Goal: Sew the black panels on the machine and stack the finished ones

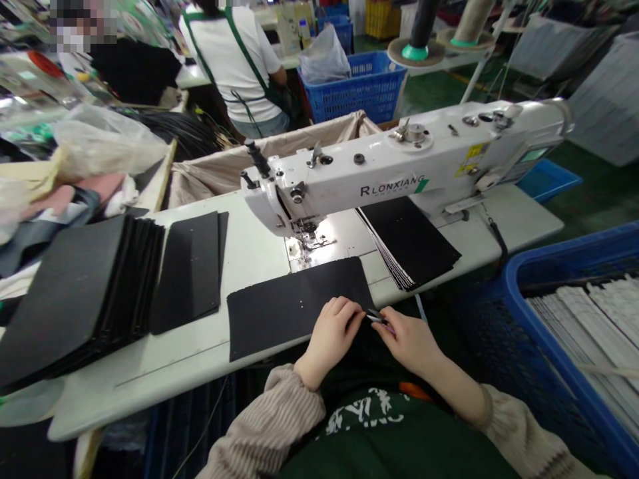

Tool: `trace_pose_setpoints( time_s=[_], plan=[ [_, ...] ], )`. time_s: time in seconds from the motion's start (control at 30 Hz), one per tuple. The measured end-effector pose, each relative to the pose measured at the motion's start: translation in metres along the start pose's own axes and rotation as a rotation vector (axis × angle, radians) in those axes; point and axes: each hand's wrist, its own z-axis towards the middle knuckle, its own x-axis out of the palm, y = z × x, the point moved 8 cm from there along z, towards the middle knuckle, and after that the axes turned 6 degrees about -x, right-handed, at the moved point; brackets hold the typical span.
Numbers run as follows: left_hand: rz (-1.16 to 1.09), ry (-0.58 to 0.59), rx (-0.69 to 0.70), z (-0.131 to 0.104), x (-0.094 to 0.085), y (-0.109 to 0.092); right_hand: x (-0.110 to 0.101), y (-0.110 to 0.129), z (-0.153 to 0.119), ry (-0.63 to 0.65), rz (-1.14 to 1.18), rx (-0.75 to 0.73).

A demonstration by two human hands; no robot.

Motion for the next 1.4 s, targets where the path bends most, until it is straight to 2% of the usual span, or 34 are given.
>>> trace_pose_setpoints(
  time_s=[0.2, 0.33, 0.43, 0.53, 0.63, 0.73, 0.83, 0.9, 0.97, 1.1, 1.4],
  plan=[
    [-0.015, 0.028, 0.06, -0.005, 0.001, -0.006, 0.003, -0.004, 0.007, 0.003, -0.072, 0.01],
    [-0.023, 0.072, 0.092, -0.022, -0.021, 0.003, -0.007, -0.015, 0.007, -0.072, -0.009, 0.039],
    [0.087, 0.044, 0.049, -0.044, -0.047, 0.032, -0.011, -0.014, 0.012, -0.117, 0.0, -0.014],
    [0.237, -0.031, -0.056, -0.071, -0.075, 0.077, -0.006, -0.004, 0.023, -0.095, -0.05, -0.126],
    [0.253, -0.064, -0.151, -0.101, -0.103, 0.119, -0.01, 0.009, 0.037, -0.068, 0.087, -0.222],
    [0.064, -0.137, -0.274, -0.127, -0.136, 0.143, -0.028, 0.013, 0.052, -0.087, 0.295, -0.194],
    [-0.214, -0.361, -0.449, -0.145, -0.171, 0.153, -0.054, 0.015, 0.064, -0.172, 0.395, -0.102],
    [-0.401, -0.505, -0.566, -0.152, -0.184, 0.155, -0.064, 0.019, 0.07, -0.198, 0.452, -0.062],
    [-0.609, -0.565, -0.665, -0.153, -0.185, 0.157, -0.068, 0.023, 0.074, -0.195, 0.507, -0.026],
    [-0.931, -0.544, -0.726, -0.147, -0.176, 0.154, -0.067, 0.024, 0.077, -0.213, 0.535, 0.016],
    [-1.019, -0.567, -0.737, -0.152, -0.18, 0.154, -0.059, 0.03, 0.077, -0.22, 0.478, 0.007]
  ],
)
